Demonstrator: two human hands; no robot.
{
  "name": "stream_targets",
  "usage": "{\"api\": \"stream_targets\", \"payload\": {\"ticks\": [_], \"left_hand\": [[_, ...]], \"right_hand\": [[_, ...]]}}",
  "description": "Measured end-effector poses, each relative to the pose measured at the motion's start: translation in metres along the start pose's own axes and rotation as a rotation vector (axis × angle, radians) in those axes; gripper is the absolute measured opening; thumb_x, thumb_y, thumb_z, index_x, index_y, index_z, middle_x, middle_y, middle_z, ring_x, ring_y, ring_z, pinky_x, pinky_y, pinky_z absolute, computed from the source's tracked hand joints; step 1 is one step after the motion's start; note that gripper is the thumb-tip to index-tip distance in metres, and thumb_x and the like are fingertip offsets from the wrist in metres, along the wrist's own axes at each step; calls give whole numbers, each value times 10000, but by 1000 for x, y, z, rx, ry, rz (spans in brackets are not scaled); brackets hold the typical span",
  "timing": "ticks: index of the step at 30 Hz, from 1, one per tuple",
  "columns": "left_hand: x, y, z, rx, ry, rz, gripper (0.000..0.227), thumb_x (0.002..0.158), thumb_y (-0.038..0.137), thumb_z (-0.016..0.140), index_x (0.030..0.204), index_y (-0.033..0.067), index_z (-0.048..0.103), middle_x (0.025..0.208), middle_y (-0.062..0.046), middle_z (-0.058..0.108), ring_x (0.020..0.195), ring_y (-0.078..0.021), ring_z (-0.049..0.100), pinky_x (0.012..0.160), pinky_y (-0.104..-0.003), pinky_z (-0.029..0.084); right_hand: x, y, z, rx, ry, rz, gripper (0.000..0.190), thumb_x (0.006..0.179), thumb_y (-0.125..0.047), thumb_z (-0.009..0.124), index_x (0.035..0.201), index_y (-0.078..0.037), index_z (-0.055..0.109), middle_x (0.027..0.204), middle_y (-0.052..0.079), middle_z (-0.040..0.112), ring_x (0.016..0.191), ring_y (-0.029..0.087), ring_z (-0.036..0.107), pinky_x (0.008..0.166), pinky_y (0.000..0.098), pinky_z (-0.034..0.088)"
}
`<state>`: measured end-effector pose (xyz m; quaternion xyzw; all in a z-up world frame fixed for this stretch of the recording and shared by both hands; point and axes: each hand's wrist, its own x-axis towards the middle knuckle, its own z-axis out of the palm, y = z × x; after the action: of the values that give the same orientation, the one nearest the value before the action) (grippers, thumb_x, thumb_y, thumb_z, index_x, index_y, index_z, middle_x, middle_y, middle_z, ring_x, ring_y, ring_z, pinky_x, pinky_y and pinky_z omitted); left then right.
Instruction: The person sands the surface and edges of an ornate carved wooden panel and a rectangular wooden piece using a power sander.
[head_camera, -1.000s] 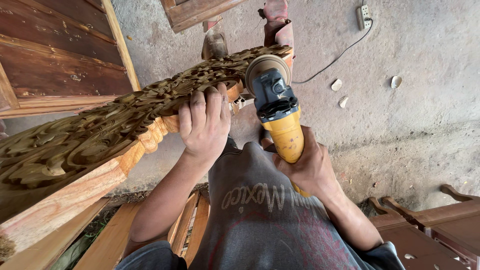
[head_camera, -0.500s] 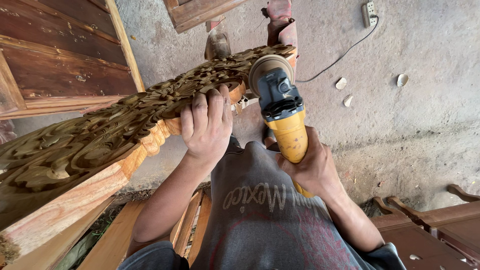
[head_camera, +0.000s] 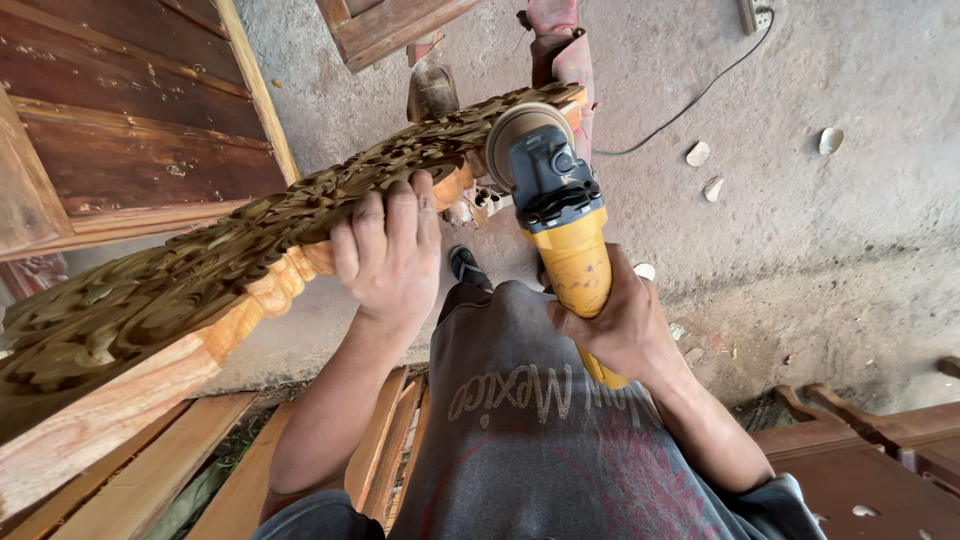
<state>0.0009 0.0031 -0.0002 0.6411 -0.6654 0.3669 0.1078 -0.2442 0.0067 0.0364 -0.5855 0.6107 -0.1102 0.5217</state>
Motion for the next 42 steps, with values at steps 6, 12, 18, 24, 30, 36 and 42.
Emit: {"api": "stream_targets", "payload": {"ticks": [6,12,18,24,30,36,42], "left_hand": [[7,-2,-10,35,-40,22,82,1026,225,730,1090,207,779,1052,43,649,1054,-170,581,955,-370,424],[11,-6,-15,65,-67,49,129,1035,235,684,1105,210,789,1064,57,672,1054,-176,586,938,-374,425],[8,-9,-8,79,-50,49,107,1057,276,705,1052,207,785,1013,59,656,997,-181,575,883,-375,419],[3,-10,-10,92,-77,61,123,1002,261,735,1093,226,810,1024,63,665,1009,-175,570,920,-376,424],[0,-4,0,44,-3,6,51,1028,251,776,1038,211,746,1014,52,648,1013,-173,601,923,-373,435],[8,-5,-8,-26,-22,25,60,1057,217,770,1076,174,733,1028,33,633,1013,-185,595,935,-383,443],[8,-6,-10,-1,-45,35,48,1028,212,771,1055,180,748,1014,39,629,1020,-174,593,942,-375,444]], "right_hand": [[0,17,7,-23,21,-101,651,724,-309,818,1232,-19,532,938,182,747,875,325,770,762,429,589],[2,25,-8,23,-18,-91,673,721,-305,823,1260,-30,529,930,195,752,902,363,763,760,442,582],[11,20,-12,21,-75,-142,618,718,-313,836,1161,-10,529,884,199,733,844,375,757,741,445,583],[15,18,-10,31,-120,-142,570,751,-309,817,1163,-27,544,910,195,740,864,361,770,761,437,589],[1,26,-11,42,-54,-89,668,698,-309,855,1234,-38,564,968,133,758,893,249,775,802,397,586],[7,37,-2,193,-110,-181,702,706,-290,851,1295,-29,574,1030,92,744,949,181,716,873,347,564],[10,33,-3,289,-148,-209,747,714,-267,849,1344,-13,539,1097,93,735,1008,190,709,901,361,560]]}}
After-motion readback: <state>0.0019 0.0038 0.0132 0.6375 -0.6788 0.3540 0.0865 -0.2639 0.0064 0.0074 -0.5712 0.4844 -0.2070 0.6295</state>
